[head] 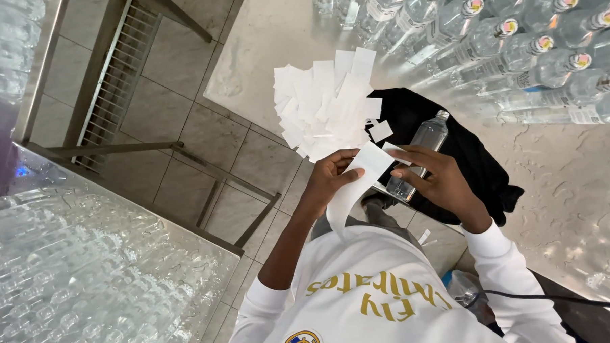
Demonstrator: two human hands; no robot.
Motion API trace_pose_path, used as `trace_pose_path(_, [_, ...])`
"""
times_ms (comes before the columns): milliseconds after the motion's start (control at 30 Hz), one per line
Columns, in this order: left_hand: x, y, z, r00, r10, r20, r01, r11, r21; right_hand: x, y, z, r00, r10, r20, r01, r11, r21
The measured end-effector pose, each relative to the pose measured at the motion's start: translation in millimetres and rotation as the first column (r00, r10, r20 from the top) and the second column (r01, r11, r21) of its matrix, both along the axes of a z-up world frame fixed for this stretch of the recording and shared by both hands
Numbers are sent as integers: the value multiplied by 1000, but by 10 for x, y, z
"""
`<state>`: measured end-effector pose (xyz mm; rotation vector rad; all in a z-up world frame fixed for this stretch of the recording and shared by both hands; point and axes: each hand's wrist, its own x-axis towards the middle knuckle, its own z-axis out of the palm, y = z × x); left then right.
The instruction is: Manual application of adhesive labels to clear plastic water bottles on a production table.
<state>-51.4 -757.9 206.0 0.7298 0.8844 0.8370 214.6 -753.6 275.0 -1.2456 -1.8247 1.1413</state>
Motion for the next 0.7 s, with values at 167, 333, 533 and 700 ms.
trace_pose_path(167, [59,-24,67,998,-60,6,60,998,-26,20,-130,5,989,-104,101,95,991,94])
trace_pose_path(333, [74,-65,125,994,-96,59,99,994,-48,94,-239,-25,992,-77,100,66,992,105])
trace_pose_path(533, [97,-73,73,986,-130,101,135,990,-45,112,-326,-85,994,-100,-46,98,994,-38])
trace_pose_path(700, [188,-103,81,985,-160,63,159,987,13,102,-410,-134,966,-121,-228,84,983,-164])
